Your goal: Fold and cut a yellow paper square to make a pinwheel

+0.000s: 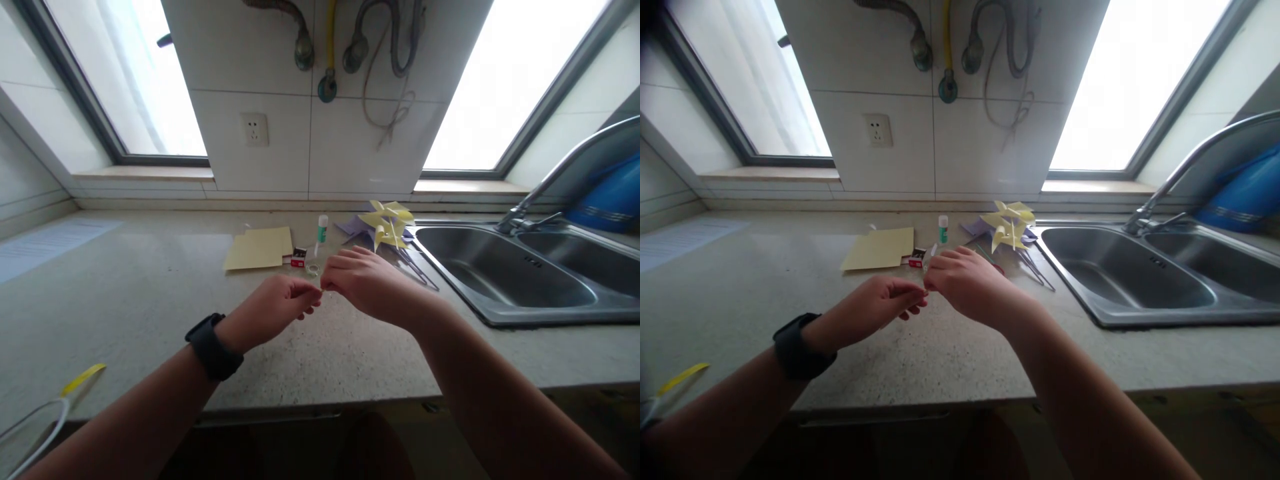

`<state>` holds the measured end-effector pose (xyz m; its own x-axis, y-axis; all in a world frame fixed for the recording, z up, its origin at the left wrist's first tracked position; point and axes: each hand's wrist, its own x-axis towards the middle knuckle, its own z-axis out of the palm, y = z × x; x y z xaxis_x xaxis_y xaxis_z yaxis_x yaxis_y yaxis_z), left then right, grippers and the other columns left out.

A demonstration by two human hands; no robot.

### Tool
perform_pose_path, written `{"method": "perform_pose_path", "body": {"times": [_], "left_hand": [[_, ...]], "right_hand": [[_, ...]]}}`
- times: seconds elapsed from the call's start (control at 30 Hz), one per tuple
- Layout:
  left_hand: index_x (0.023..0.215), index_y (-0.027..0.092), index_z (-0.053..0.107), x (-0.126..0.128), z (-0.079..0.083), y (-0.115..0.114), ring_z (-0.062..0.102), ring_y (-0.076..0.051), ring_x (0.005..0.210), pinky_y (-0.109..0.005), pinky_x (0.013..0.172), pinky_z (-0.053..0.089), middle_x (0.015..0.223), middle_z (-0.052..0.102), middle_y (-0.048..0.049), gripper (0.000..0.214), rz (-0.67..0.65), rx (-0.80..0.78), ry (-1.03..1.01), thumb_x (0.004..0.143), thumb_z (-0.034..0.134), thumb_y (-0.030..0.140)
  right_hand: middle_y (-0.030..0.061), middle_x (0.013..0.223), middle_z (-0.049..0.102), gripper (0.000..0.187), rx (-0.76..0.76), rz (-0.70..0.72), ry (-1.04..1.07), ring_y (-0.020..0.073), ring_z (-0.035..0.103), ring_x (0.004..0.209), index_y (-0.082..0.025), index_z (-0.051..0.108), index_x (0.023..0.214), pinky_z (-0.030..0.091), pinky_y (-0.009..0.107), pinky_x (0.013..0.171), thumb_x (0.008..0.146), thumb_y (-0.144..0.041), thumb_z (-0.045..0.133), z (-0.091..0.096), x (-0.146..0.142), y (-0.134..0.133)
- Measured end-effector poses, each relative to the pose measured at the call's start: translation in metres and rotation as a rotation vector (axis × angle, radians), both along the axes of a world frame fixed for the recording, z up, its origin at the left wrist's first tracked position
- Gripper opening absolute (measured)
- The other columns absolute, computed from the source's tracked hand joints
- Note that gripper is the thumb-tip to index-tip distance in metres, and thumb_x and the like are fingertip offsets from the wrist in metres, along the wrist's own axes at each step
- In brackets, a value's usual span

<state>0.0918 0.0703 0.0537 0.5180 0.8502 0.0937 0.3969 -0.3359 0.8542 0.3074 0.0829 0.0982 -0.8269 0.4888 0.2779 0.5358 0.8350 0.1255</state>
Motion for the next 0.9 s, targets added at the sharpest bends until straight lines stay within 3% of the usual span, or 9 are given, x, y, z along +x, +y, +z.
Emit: {"method": "perform_pose_path", "body": {"times": [0.3,0.47,0.6,0.7,0.77,0.83,0.9], "left_hand": [[0.083,0.016,0.074,0.000,-0.002,0.030,0.061,-0.015,0.069,-0.026,0.064,0.046,0.079,0.073,-0.0054,0.033,0.006,-0.094,-0.096,0.093,0.062,0.045],[0.084,0.018,0.073,0.003,-0.011,0.032,0.062,-0.014,0.069,-0.025,0.061,0.042,0.078,0.074,-0.0025,0.030,-0.021,-0.014,0.012,0.097,0.057,0.041],[0.083,0.018,0.072,0.002,-0.018,0.034,0.062,-0.013,0.068,-0.024,0.062,0.045,0.077,0.074,-0.0025,0.030,0.000,-0.150,-0.115,0.096,0.059,0.041],[0.085,0.018,0.072,-0.004,-0.020,0.042,0.064,-0.012,0.067,-0.023,0.061,0.046,0.079,0.075,-0.0024,0.022,0.047,-0.252,-0.268,0.094,0.064,0.037],[0.087,0.018,0.072,-0.009,-0.022,0.047,0.065,-0.012,0.068,-0.023,0.061,0.047,0.079,0.075,-0.0022,0.020,0.109,-0.271,-0.393,0.093,0.066,0.036],[0.089,0.019,0.073,-0.014,-0.025,0.052,0.066,-0.012,0.071,-0.023,0.064,0.048,0.079,0.075,-0.0018,0.018,0.182,-0.268,-0.508,0.092,0.068,0.036],[0.089,0.019,0.074,-0.018,-0.029,0.056,0.067,-0.013,0.073,-0.023,0.065,0.048,0.078,0.075,-0.0012,0.017,0.233,-0.273,-0.581,0.092,0.069,0.035]], "right_hand": [[0.0022,0.093,0.070,0.013,0.019,0.096,0.036,0.0194,0.056,0.091,-0.020,0.070,0.096,0.039,0.034,0.088,0.099,-0.015,0.058,0.008,0.002,0.026],[0.0016,0.086,0.069,0.012,-0.026,0.159,0.113,0.0181,0.057,0.086,-0.018,0.067,0.091,0.040,0.034,0.089,0.099,-0.018,0.059,0.000,0.004,0.033],[0.0030,0.094,0.071,0.006,0.065,0.181,0.260,0.0178,0.060,0.094,-0.018,0.066,0.101,0.043,0.035,0.093,0.099,-0.021,0.061,-0.008,0.009,0.035],[0.0067,0.109,0.069,0.020,0.259,0.099,0.470,0.0202,0.059,0.102,-0.020,0.064,0.111,0.044,0.036,0.093,0.092,-0.014,0.067,-0.017,0.014,0.040],[0.0071,0.105,0.066,0.022,0.327,-0.017,0.616,0.0207,0.057,0.097,-0.021,0.064,0.108,0.045,0.037,0.090,0.090,-0.009,0.066,-0.028,0.016,0.047],[0.0068,0.099,0.065,0.018,0.232,-0.093,0.677,0.0213,0.057,0.096,-0.021,0.062,0.104,0.047,0.037,0.086,0.091,-0.009,0.060,-0.042,0.015,0.058],[0.0064,0.095,0.065,0.011,0.046,-0.150,0.630,0.0214,0.057,0.093,-0.021,0.062,0.098,0.048,0.036,0.085,0.094,-0.013,0.056,-0.058,0.013,0.069]]}}
